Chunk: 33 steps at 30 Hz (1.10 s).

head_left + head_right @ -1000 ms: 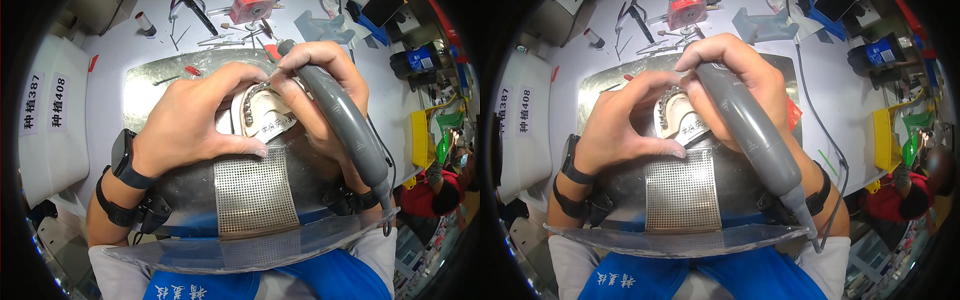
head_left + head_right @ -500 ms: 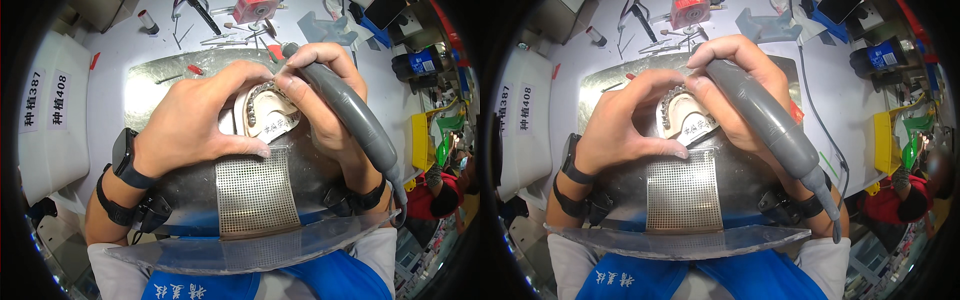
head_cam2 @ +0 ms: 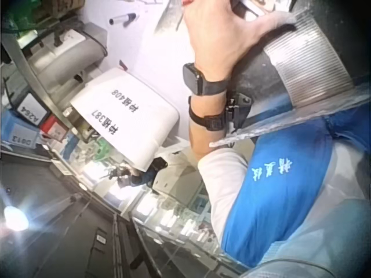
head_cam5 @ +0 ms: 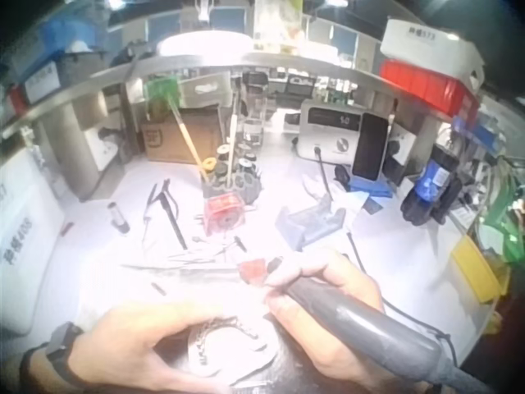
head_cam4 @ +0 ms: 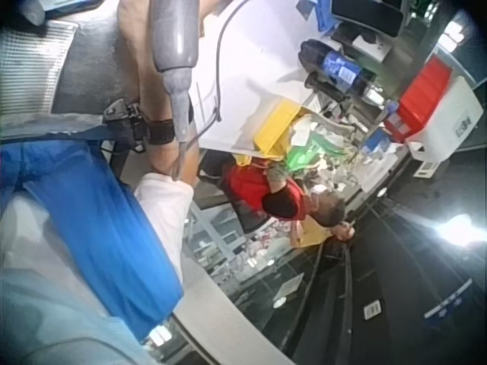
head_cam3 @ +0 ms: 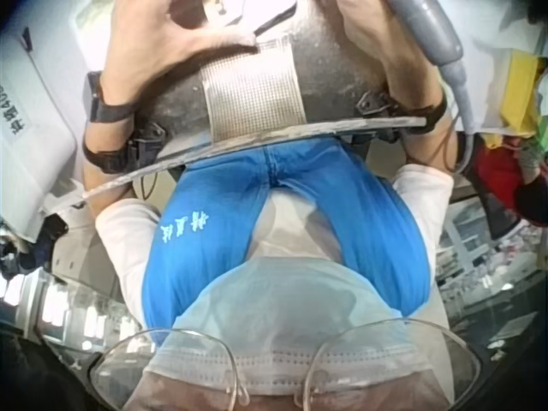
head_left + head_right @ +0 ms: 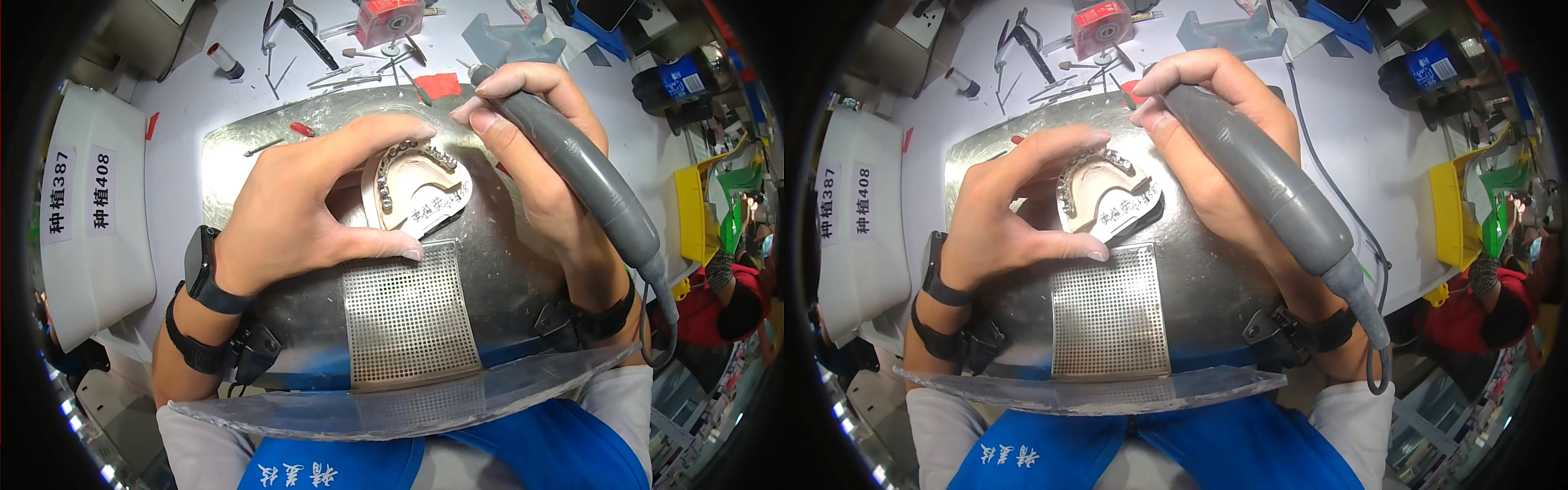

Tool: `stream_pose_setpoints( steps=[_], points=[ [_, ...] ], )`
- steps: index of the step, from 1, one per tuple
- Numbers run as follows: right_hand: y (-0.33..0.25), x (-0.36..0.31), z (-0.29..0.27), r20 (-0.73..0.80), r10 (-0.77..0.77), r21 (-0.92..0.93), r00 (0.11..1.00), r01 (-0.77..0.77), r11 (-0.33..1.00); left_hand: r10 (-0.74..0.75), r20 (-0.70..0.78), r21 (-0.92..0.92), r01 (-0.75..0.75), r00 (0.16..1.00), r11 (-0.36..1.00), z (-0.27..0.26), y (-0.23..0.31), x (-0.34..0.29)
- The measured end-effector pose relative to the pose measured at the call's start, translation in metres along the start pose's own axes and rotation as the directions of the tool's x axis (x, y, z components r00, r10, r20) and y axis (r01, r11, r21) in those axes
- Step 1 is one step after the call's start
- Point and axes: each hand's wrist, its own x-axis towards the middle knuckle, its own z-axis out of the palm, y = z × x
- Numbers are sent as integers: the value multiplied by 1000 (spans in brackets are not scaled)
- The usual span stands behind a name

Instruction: Grinding and polishing dental crowns and bridges using a rotary hand tool at a dental laboratory workstation.

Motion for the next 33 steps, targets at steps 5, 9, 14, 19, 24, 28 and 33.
stream_pose_setpoints(
  steps=[5, 9, 14, 19, 24, 28, 33],
  points=[
    [5, 1, 0, 28, -46, 2, 999, 46, 999, -5, 11, 30, 4, 1000, 1000, -3, 0, 0],
    [3, 2, -1, 110, -95, -87, 989, 105, 991, 37, 13, 82, -38, 999, 996, -3, 1, 1],
    [3, 1, -1, 118, -112, -108, 987, 125, 986, -11, 24, 57, 9, 1000, 998, -3, 1, 1],
    [7, 1, 3, 62, -137, -55, 989, 140, 989, 117, -104, 107, -106, 988, 989, 4, -9, 1],
    [7, 0, 7, 76, -152, -34, 986, 154, 987, -51, 13, 83, 50, 999, 995, -1, 0, -3],
    [8, 4, 15, 105, -202, -19, 974, 205, 979, 84, -101, 65, -78, 991, 995, 5, -12, -3],
    [7, 8, 18, 145, -244, -81, 959, 257, 963, -22, -31, 3, 22, 999, 1000, 2, -7, -4]
  ],
)
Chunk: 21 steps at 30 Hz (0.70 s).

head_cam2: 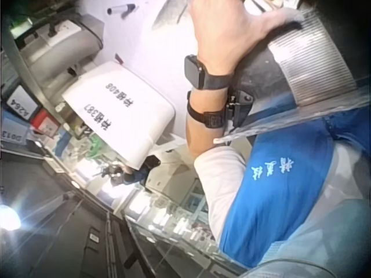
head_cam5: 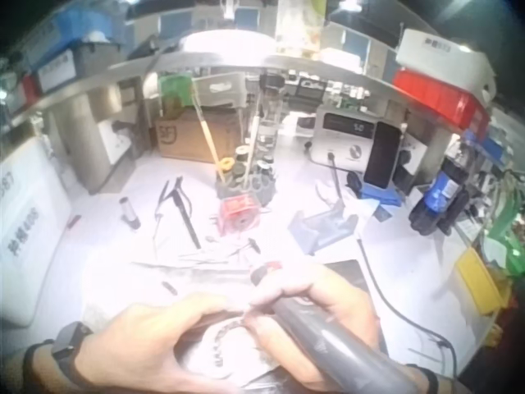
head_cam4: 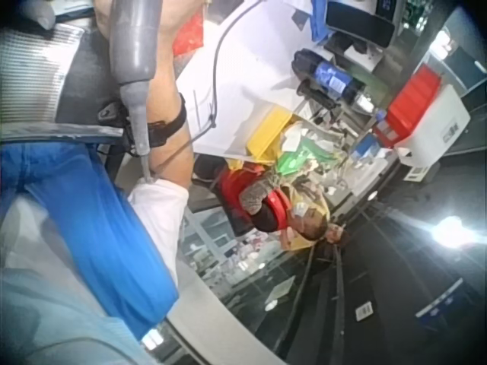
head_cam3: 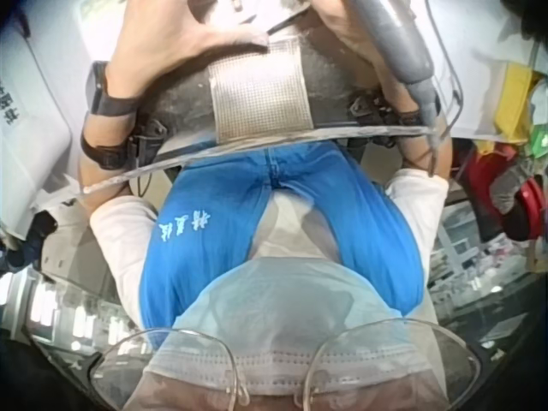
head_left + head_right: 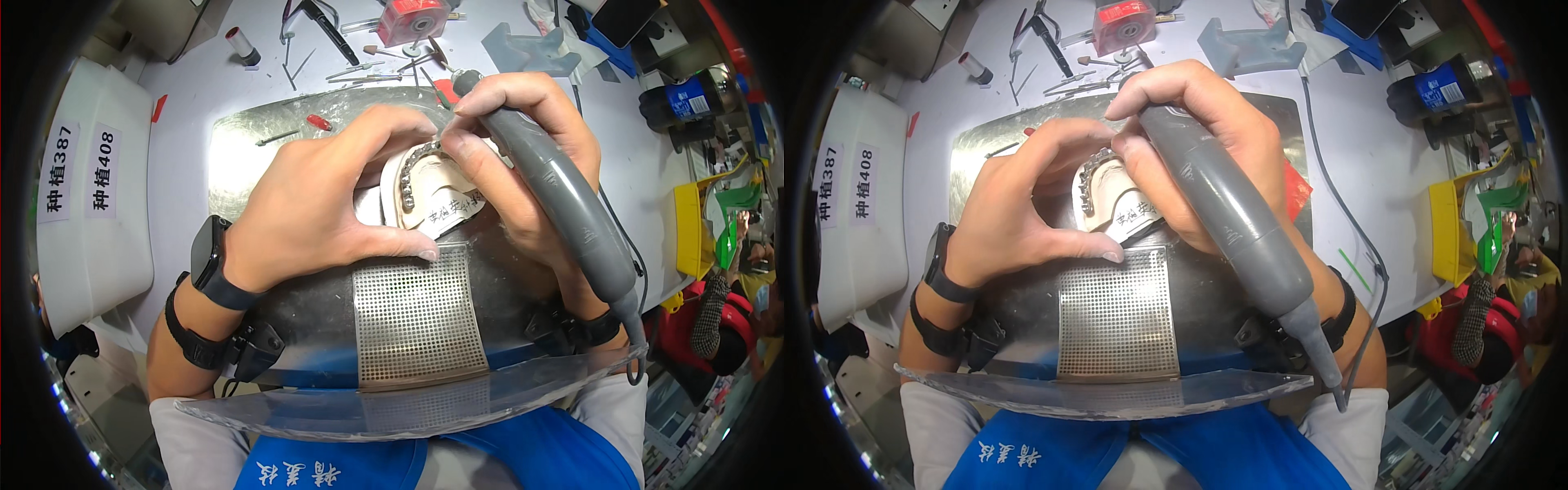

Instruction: Grinding and polishing dental crowns and bridges using a rotary hand tool at a dental laboratory workstation.

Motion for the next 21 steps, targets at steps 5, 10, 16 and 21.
stream_pose_setpoints(
  steps=[5, 10, 16, 21],
  points=[
    [-1, 0, -1, 0, -32, -73, 999, 32, 997, -19, 0, 21, 19, 1000, 1000, 0, 4, 0],
    [0, 2, -4, 50, 86, 27, 995, -87, 996, -15, 18, 66, 14, 1000, 998, -1, 3, -1],
    [2, 0, -1, 6, -45, -46, 999, 45, 998, -44, 41, 99, 40, 998, 994, -3, 4, 0],
    [1, -1, -4, 44, 88, 52, 995, -91, 995, -37, 32, 57, 35, 999, 998, -1, 5, -1]
  ],
)
